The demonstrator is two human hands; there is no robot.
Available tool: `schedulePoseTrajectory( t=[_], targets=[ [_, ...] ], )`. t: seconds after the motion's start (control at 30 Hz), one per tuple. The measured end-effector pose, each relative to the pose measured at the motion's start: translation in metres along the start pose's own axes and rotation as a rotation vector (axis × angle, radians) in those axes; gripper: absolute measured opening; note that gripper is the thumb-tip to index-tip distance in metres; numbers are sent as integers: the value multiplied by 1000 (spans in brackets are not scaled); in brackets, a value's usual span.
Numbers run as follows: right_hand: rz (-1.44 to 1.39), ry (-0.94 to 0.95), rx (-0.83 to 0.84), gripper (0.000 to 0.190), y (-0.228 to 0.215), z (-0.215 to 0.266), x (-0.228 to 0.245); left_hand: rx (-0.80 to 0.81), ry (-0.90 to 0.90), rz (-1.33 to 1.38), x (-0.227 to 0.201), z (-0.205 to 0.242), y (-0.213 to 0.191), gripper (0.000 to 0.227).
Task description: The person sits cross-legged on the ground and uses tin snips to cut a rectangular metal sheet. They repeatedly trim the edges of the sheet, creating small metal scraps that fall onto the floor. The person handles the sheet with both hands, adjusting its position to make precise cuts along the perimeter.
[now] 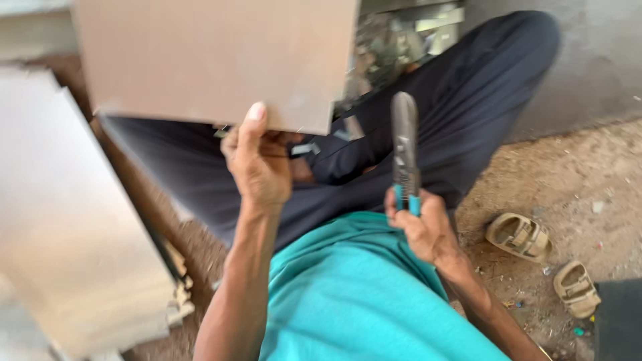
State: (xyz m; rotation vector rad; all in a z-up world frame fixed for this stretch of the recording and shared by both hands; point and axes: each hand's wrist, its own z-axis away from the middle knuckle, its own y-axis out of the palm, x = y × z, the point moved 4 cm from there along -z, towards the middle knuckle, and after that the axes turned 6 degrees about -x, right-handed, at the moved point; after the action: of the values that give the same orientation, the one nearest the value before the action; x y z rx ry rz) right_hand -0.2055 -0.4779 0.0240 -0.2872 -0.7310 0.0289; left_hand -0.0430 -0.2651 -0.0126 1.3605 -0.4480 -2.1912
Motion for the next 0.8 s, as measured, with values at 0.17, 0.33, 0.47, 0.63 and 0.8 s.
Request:
schedulePoseTrajectory(
  t=[0.17, 0.33, 0.47, 0.63, 0.8],
  targets=[
    [-222, 2, 80, 35, 18, -3, 12, 139, -68, -229, 47, -3, 60, 26],
    [-110, -65, -41, 30, 18, -6, 18, 146, -94, -246, 70, 3, 91, 35],
    [-135, -87, -92, 30, 20, -8, 14, 117, -178, -317, 73, 4, 87, 33],
    [-248, -50, -124, 28, 26, -13, 4, 139, -153, -221, 71, 4, 94, 38],
    [-120, 2, 134, 29, 20, 3, 4, 103, -181, -148, 56, -6, 74, 22]
  ],
)
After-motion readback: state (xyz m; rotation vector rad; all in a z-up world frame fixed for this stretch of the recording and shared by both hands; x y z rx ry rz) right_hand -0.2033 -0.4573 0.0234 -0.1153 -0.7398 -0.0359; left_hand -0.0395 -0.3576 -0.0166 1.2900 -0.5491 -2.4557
